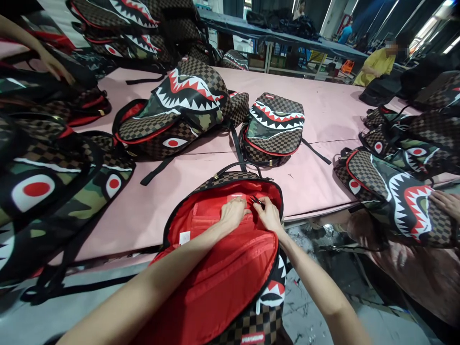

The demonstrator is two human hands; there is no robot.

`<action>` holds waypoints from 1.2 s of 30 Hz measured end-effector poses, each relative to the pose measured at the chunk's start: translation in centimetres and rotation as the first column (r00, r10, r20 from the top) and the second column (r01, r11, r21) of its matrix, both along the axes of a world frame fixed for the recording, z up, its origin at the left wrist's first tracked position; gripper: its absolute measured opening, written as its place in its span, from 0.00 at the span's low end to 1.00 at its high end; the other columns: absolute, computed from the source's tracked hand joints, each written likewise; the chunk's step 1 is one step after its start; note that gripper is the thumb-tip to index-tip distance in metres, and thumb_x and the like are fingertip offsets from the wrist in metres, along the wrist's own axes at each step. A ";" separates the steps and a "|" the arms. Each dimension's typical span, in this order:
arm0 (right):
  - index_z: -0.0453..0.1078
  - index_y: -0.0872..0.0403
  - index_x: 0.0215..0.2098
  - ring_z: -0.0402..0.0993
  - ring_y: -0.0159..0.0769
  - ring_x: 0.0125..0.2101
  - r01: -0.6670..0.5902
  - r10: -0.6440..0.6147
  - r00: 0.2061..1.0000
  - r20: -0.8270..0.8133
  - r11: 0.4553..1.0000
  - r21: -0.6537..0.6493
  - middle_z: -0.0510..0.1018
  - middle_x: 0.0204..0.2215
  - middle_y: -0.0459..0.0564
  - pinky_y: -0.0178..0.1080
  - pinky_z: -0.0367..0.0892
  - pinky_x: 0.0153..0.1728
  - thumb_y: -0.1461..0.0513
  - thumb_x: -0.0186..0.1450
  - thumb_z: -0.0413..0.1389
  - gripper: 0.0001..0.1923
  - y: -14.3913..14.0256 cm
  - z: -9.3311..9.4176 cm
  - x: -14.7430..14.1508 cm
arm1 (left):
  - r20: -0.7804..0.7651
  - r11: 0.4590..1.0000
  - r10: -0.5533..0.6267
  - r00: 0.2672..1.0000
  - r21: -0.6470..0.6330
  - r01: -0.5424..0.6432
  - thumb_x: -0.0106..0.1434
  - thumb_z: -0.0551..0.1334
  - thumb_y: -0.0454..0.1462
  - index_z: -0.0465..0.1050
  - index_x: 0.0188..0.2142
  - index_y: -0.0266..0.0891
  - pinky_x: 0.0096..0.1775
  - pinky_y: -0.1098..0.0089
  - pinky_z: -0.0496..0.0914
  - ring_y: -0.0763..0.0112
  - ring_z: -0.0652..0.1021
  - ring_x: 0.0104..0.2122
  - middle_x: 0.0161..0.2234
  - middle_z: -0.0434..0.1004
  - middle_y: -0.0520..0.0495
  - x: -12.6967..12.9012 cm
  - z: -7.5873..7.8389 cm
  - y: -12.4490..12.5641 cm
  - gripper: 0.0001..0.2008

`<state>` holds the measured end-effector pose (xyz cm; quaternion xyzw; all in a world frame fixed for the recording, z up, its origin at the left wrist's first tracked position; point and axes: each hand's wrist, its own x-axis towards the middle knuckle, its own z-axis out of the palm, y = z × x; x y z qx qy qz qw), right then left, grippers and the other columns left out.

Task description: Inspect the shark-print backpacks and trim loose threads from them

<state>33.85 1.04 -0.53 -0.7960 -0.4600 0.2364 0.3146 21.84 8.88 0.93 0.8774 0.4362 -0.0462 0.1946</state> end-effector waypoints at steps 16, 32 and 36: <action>0.75 0.51 0.38 0.70 0.38 0.40 -0.166 0.179 0.957 0.228 0.983 -0.074 0.77 0.35 0.50 0.36 0.60 0.44 0.62 0.61 0.55 0.09 -0.5 0.0 0.7 | 0.237 0.932 0.301 0.924 -0.279 -0.232 0.58 0.52 0.39 0.70 0.26 0.37 0.30 0.72 0.64 0.67 0.75 0.28 0.24 0.74 0.47 -1.2 -2.0 2.5 0.11; 0.73 0.53 0.39 0.69 0.37 0.39 -0.131 0.123 0.976 0.182 0.991 0.033 0.75 0.36 0.50 0.37 0.59 0.44 0.61 0.63 0.53 0.09 0.5 -0.1 0.4 | 0.243 0.915 0.352 0.904 -0.290 -0.279 0.62 0.50 0.43 0.73 0.34 0.34 0.34 0.69 0.67 0.64 0.77 0.31 0.30 0.78 0.41 -1.5 -1.3 1.4 0.18; 0.71 0.53 0.43 0.68 0.38 0.41 -0.055 0.042 0.993 0.110 0.991 0.119 0.74 0.38 0.50 0.38 0.61 0.44 0.61 0.62 0.53 0.12 0.2 -0.7 0.6 | 0.101 0.957 0.260 0.960 -0.160 -0.242 0.59 0.57 0.45 0.74 0.36 0.34 0.42 0.61 0.65 0.52 0.75 0.43 0.44 0.74 0.31 -1.2 -0.4 -0.3 0.17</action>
